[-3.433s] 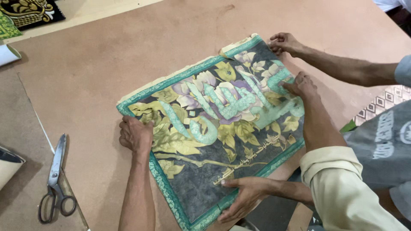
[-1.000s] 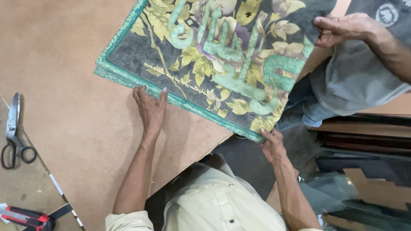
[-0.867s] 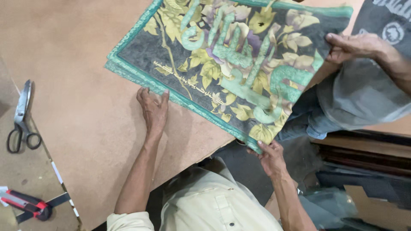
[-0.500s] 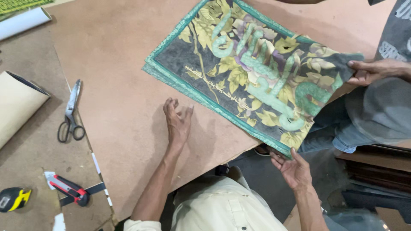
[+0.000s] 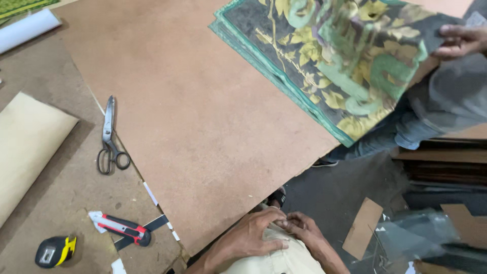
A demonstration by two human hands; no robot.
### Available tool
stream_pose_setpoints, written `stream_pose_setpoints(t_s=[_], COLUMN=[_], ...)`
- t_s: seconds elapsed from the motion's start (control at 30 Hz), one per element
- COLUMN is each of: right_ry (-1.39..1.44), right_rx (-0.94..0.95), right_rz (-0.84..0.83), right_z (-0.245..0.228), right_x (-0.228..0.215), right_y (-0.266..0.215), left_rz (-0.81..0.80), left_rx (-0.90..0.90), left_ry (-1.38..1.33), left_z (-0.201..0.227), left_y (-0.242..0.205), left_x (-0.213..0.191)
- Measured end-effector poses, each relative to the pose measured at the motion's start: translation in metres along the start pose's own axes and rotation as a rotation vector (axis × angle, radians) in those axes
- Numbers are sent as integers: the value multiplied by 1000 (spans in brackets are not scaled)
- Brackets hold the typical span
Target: The person uses scissors to trim the excess backing paper around the edges of a large printed poster mounted on a workbench. After trimming all sides, the person and a coworker fold the poster in half.
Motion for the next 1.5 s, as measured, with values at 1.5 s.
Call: stream_pose_setpoints(t_s=[1.5], right_ry=[-252], right_rx=[-92], right_rz=[-46], right_z=[-18], right_x=[-29], right_y=[-36], left_rz=[-385], left_rx=[-195], left_ry=[101], left_z=[-47], left_y=[49], left_x=[49])
Point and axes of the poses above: each hand's wrist, its own y-axis towards the middle knuckle, its own x-axis out of the palm, z = x × y, the point moved 6 cm from there along y, towards the middle knuckle, and after that the axes turned 10 degrees about -z, right-handed, at the moved point
